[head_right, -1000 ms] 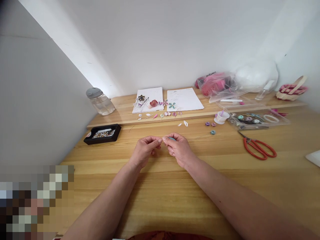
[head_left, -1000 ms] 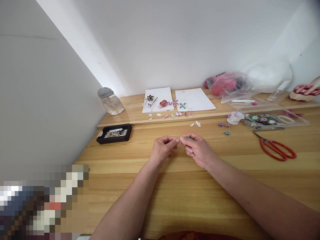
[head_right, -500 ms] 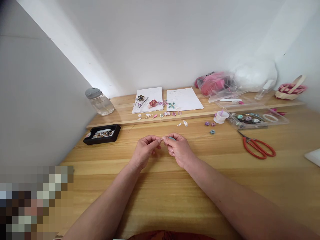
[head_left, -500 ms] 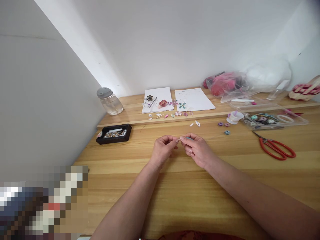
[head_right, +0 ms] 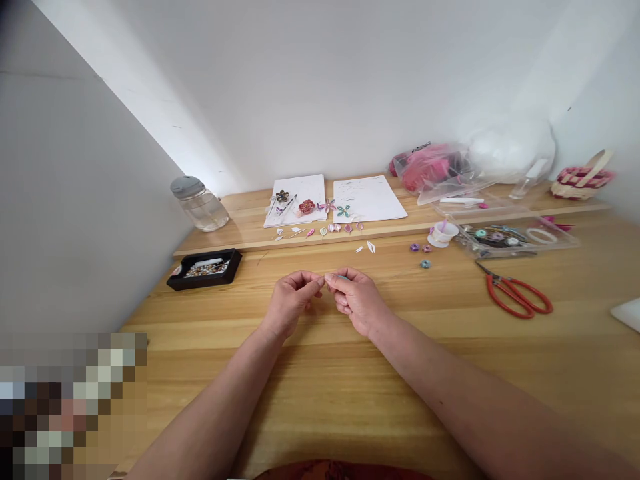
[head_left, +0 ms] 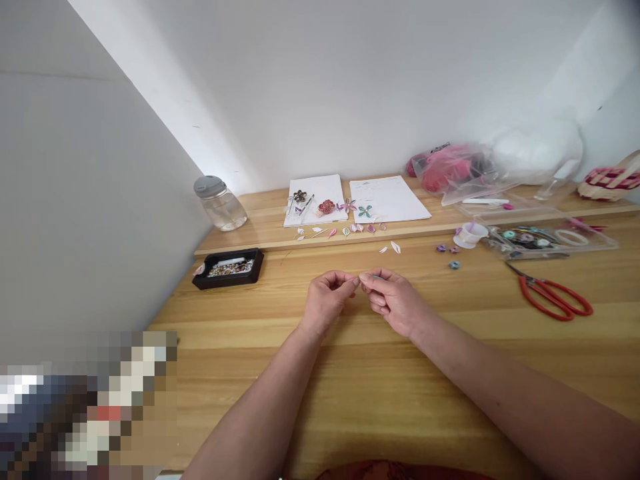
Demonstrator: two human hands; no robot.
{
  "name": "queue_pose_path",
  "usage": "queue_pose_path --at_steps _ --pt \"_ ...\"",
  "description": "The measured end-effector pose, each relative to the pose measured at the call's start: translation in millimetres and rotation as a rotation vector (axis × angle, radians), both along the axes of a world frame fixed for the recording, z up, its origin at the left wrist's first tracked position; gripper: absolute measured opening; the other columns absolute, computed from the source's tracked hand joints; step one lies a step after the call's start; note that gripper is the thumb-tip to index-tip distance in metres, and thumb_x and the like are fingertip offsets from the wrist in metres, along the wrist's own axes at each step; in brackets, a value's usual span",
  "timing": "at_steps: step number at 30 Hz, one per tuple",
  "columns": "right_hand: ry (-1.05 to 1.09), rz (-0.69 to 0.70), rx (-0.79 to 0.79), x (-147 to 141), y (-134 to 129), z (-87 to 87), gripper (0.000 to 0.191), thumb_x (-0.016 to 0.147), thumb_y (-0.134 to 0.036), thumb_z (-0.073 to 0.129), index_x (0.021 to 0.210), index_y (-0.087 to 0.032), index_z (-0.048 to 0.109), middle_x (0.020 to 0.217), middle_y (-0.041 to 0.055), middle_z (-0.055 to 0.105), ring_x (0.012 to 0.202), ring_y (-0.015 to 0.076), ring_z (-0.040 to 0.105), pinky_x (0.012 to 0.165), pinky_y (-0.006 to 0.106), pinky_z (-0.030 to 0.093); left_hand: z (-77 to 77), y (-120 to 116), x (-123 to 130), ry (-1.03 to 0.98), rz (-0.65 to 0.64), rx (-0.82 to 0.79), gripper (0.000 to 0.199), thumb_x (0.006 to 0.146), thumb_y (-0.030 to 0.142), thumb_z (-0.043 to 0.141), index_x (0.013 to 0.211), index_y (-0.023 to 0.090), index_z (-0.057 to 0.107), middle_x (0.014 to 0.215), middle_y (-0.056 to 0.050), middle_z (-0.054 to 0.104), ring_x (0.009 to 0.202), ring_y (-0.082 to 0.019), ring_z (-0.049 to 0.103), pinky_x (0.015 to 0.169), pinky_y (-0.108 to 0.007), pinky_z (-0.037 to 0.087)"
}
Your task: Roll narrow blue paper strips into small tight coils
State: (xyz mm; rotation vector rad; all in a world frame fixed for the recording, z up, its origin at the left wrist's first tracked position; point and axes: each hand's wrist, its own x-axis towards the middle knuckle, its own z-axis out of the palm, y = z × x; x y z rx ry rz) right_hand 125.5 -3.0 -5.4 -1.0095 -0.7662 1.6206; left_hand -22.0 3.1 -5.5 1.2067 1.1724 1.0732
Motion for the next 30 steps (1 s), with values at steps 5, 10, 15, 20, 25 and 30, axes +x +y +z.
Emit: queue_pose_path --at_steps 5,10,15,20,25,30 --pt "-0.005 -0.014 -0.002 0 0 1.0 0.032 0.062 -0.033 0.083 0.071 -0.018 0.056 0.062 -0.0060 0.051 0.041 0.0011 0.029 0.037 0.018 0.018 -0.6 0 0 -0.016 0.013 0.006 0.034 0.070 0.047 0.073 0.079 0.014 0.067 0.067 -0.002 0.062 0.058 -0.009 0.052 0.051 -0.020 0.034" --pt "-0.009 0.000 0.008 -2 -1 1.5 0.033 0.062 -0.035 0.083 0.074 -0.017 0.058 0.063 -0.0061 0.051 0.042 0.0016 0.032 0.038 0.018 0.021 0.5 0 -1 -0.009 0.027 0.032 0.030 0.072 0.043 0.072 0.077 0.014 0.066 0.066 -0.001 0.061 0.053 -0.007 0.045 0.051 -0.020 0.033" --pt "-0.033 0.037 0.021 -3 -2 -0.4 0.031 0.064 -0.036 0.081 0.074 -0.018 0.059 0.067 -0.0044 0.052 0.047 0.0036 0.037 0.039 0.019 0.023 3.4 1 -3 -0.033 0.056 0.050 0.028 0.073 0.041 0.071 0.075 0.014 0.066 0.065 -0.001 0.061 0.056 -0.008 0.047 0.054 -0.021 0.035" --pt "-0.149 0.068 0.073 -6 -7 0.0 0.027 0.068 -0.037 0.077 0.069 -0.018 0.058 0.066 -0.0040 0.052 0.044 0.0044 0.036 0.038 0.021 0.022 7.0 2 -4 -0.033 0.088 0.062 0.026 0.072 0.040 0.071 0.072 0.015 0.065 0.063 0.000 0.060 0.055 -0.008 0.048 0.055 -0.022 0.035" --pt "-0.230 0.054 0.052 -11 -13 1.6 0.028 0.069 -0.041 0.075 0.068 -0.019 0.057 0.065 -0.0029 0.056 0.040 0.0047 0.034 0.037 0.023 0.020 7.5 7 -9 -0.016 0.134 0.089 0.027 0.072 0.041 0.071 0.072 0.015 0.065 0.062 0.001 0.059 0.055 -0.008 0.047 0.054 -0.022 0.036" --pt "-0.534 -0.007 0.257 -9 -17 10.9 0.021 0.076 -0.039 0.068 0.070 -0.021 0.060 0.060 -0.0026 0.053 0.046 0.0083 0.038 0.044 0.025 0.028 8.5 9 -13 0.035 0.150 0.113 0.027 0.072 0.041 0.071 0.072 0.014 0.065 0.062 0.000 0.059 0.054 -0.008 0.045 0.053 -0.022 0.035"
